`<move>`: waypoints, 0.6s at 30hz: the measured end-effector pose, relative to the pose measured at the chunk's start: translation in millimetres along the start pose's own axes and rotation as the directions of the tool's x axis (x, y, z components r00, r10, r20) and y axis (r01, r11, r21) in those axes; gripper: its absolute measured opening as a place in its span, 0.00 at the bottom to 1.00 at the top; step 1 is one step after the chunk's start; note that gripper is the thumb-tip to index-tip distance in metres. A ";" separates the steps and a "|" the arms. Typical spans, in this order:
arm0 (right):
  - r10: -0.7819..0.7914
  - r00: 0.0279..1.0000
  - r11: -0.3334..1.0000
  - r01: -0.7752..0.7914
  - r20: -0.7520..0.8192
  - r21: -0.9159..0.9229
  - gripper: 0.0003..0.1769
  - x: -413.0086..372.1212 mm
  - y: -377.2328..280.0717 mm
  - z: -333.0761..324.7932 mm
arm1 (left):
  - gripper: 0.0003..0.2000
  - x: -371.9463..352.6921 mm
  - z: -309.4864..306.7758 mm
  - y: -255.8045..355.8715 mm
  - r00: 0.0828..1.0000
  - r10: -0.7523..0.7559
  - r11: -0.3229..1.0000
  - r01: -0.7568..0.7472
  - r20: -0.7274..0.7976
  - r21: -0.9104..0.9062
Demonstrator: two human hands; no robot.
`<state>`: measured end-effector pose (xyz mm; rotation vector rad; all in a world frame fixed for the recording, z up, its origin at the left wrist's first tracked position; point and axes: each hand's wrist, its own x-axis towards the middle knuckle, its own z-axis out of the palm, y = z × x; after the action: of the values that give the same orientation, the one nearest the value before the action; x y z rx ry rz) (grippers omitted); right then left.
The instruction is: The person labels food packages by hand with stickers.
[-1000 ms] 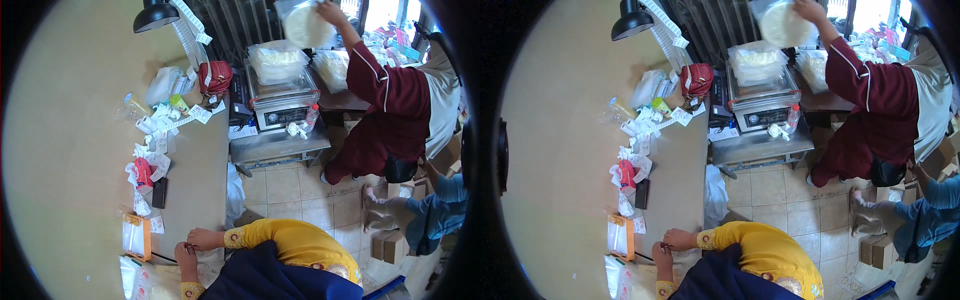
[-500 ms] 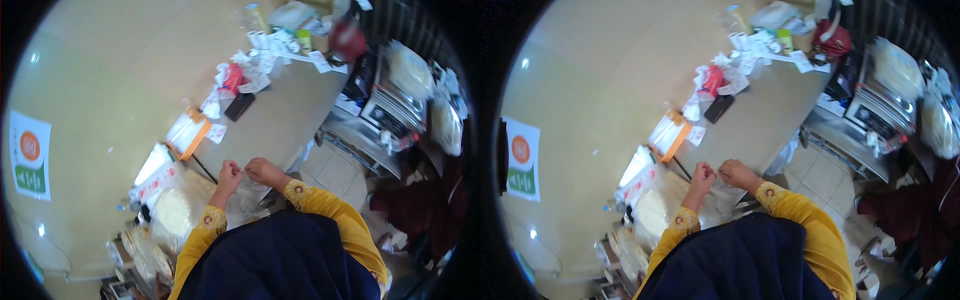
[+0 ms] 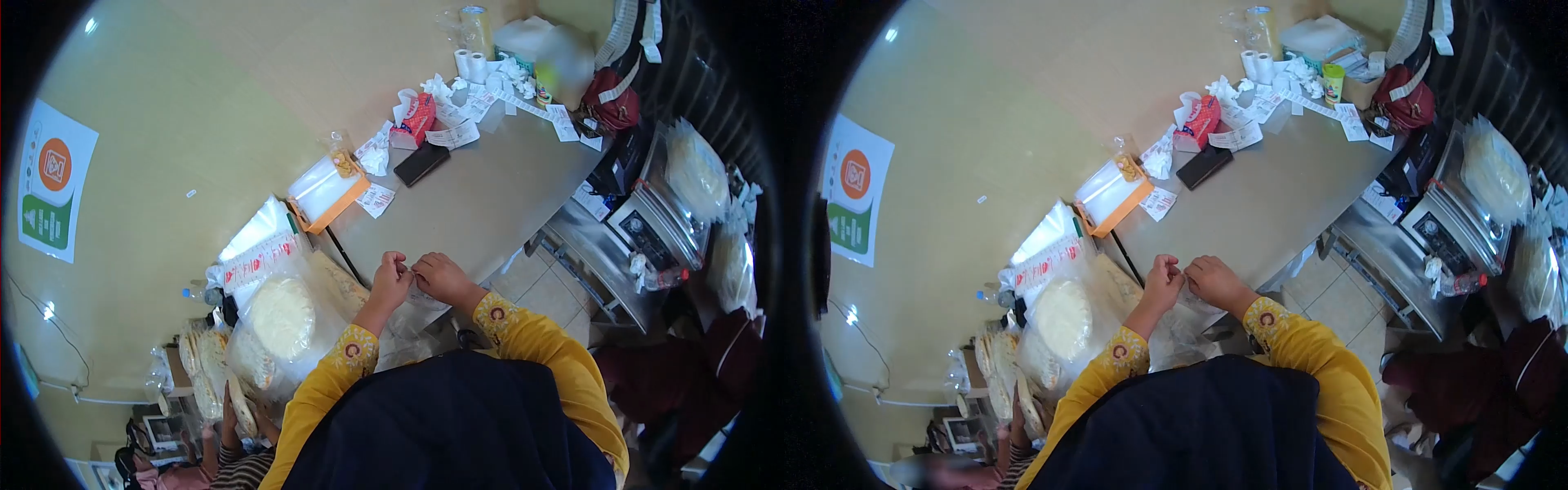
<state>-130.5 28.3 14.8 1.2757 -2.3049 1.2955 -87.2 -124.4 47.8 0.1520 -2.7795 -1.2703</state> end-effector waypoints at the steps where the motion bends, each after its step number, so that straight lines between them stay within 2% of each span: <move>1: -0.019 1.000 1.000 0.019 0.013 -0.002 0.10 2.2 0.3 1.3 | 0.15 0.7 -1.3 1.1 1.000 0.014 1.000 -0.015 0.013 0.026; 5: -0.073 0.995 0.997 0.075 0.070 -0.021 0.11 8.8 -3.2 2.8 | 0.15 4.6 -3.3 5.6 0.996 -0.009 0.996 0.001 0.085 0.091; 8: -0.123 0.992 0.991 0.124 0.030 -0.040 0.12 12.4 -3.8 5.2 | 0.14 6.7 -3.3 3.5 0.994 -0.025 0.996 0.015 0.104 0.092; 11: -0.128 0.990 0.990 0.131 0.064 -0.043 0.12 15.6 -2.9 4.5 | 0.15 8.4 1.4 -9.2 0.998 0.003 1.000 -0.004 0.068 0.020; 14: -0.098 0.992 0.993 0.103 0.084 -0.062 0.11 13.8 11.4 9.1 | 0.15 7.7 4.3 -18.5 0.995 -0.081 0.983 0.090 0.058 -0.160; 17: -0.077 0.993 0.997 0.074 0.089 0.038 0.08 14.2 12.5 5.6 | 0.12 1.8 -0.9 -15.8 0.995 -0.079 0.989 0.086 0.057 -0.122; 18: -0.079 0.993 0.996 0.075 0.087 0.041 0.08 13.5 12.6 6.8 | 0.10 0.4 -2.7 -13.9 0.997 -0.059 0.997 0.062 0.055 -0.043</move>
<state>-146.8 18.3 10.5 1.4472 -2.2751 1.2875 -86.4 -135.6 39.1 0.2035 -2.8090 -1.3688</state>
